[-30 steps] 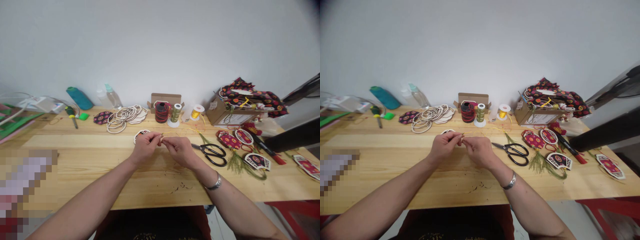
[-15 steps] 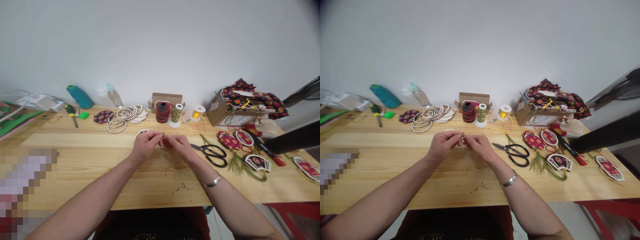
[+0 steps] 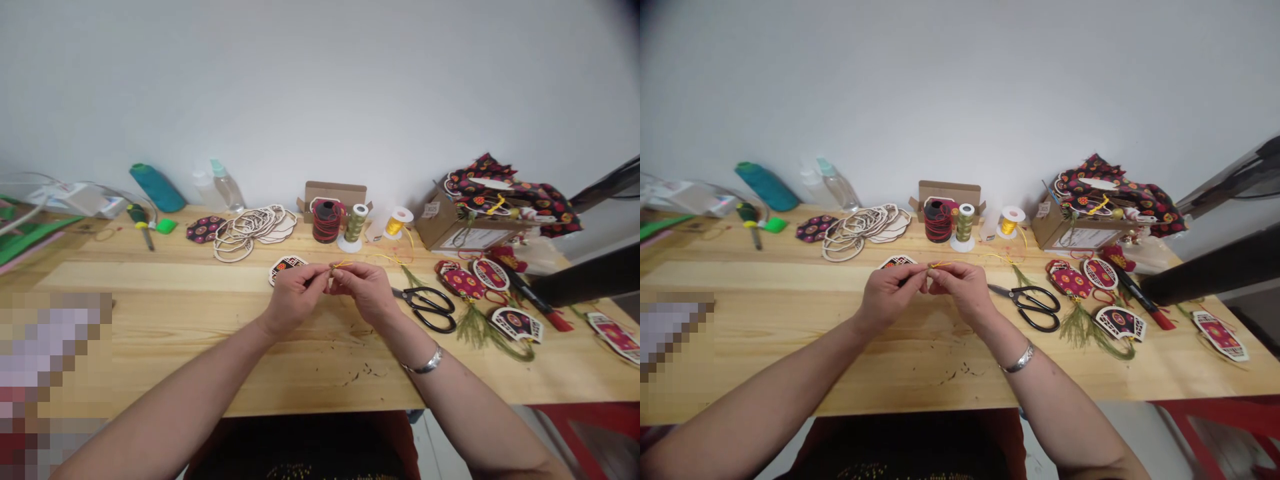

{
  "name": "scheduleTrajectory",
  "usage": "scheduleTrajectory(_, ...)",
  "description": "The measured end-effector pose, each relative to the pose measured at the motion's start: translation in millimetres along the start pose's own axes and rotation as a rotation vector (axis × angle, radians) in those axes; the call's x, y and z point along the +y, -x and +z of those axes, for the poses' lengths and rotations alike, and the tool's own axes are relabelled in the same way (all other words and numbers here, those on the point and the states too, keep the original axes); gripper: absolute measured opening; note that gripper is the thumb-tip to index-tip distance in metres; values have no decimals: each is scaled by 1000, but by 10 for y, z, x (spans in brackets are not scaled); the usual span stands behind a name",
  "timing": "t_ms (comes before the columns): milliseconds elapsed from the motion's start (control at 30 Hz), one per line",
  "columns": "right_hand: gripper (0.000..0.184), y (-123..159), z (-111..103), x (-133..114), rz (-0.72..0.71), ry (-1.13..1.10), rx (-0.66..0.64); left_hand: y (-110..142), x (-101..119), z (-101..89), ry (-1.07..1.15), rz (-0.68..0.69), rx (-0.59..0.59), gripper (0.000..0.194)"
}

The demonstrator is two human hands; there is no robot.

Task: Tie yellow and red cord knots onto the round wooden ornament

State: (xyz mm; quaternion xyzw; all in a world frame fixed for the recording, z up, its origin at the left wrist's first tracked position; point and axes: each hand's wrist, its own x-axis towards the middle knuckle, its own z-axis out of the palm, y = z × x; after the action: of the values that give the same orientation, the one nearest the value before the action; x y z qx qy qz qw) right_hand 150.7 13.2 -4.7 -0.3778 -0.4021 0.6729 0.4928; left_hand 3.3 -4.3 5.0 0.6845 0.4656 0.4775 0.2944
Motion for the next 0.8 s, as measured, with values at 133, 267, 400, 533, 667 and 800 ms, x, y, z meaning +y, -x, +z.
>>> scheduleTrajectory(133, 18, 11, 14, -19, -4, 9, 37, 14, -8, 2, -38, 34, -24, 22)
scheduleTrajectory(267, 19, 20, 27, -35, 6, 18, 33, 19, -2, 5, -50, 44, -20, 19)
scheduleTrajectory(400, 20, 24, 26, -64, -17, 10, 38, 3, 45, 4, 17, -16, -34, 19)
scheduleTrajectory(533, 19, 25, 19, -94, -98, 37, 27, -20, 61, -14, 201, -160, -100, 20)
scheduleTrajectory(667, 17, 31, 19, -106, -119, 39, 24, -10, -6, -28, 476, -290, -154, 14)
scheduleTrajectory(800, 15, 43, 17, -117, -132, 31, 7, 11, -50, -20, 620, -350, -163, 15)
